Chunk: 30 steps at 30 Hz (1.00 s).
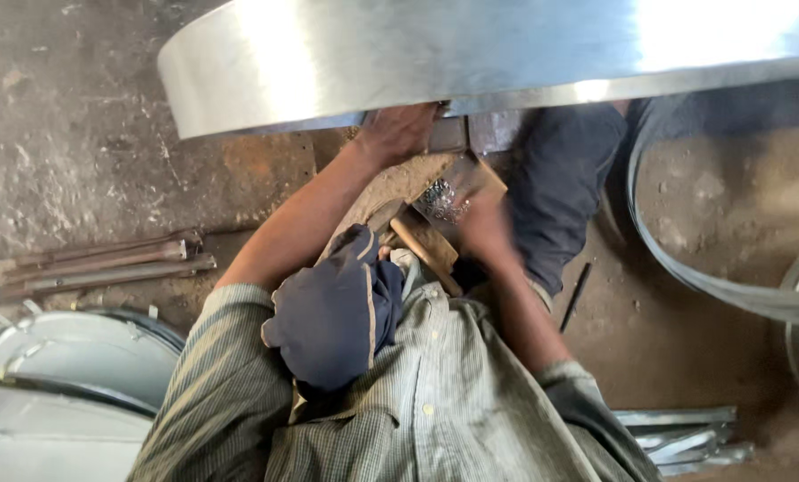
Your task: The person sits on the floor and uses a hammer and punch to rivet a metal strip to a curved metal ring. They repeatedly position the strip, insert rivets, and strike them to secure the joint.
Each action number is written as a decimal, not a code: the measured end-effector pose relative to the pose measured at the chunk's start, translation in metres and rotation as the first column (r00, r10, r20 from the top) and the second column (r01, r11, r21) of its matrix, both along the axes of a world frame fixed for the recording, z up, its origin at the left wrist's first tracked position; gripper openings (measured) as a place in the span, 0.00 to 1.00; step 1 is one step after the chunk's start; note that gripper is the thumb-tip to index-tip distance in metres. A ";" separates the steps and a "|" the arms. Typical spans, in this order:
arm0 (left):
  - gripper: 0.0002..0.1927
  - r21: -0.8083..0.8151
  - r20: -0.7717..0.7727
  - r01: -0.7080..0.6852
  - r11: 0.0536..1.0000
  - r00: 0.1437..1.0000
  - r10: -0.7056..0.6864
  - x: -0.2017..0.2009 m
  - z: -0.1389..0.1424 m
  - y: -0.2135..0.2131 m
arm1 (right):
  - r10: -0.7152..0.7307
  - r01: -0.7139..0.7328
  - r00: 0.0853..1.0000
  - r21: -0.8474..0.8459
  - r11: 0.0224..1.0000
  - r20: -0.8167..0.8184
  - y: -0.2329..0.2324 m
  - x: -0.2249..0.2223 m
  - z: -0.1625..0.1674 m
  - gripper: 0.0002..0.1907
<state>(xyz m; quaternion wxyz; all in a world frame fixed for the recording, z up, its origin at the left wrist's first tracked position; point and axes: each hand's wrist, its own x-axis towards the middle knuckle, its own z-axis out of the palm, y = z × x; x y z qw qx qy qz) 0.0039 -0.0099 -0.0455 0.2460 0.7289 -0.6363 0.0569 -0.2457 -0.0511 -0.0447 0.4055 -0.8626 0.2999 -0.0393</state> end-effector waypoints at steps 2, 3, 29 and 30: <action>0.14 0.143 -0.139 0.054 0.988 0.990 -0.035 0.003 -0.007 0.002 | -0.345 0.337 0.858 0.090 0.937 0.379 -0.051 0.015 0.004 0.13; 0.14 0.210 -0.212 0.105 0.972 0.976 -0.060 0.003 -0.008 0.004 | -0.435 0.410 0.756 0.164 0.897 0.489 -0.075 0.024 0.004 0.15; 0.26 0.076 -0.967 -0.318 0.945 0.206 0.147 -0.008 -0.059 0.040 | -0.269 0.353 0.933 -0.458 0.816 0.239 -0.138 0.047 -0.018 0.18; 0.26 0.095 -0.961 -0.300 0.949 0.221 0.166 -0.007 -0.060 0.039 | -0.285 0.364 0.928 -0.406 0.838 0.241 -0.137 0.047 -0.018 0.18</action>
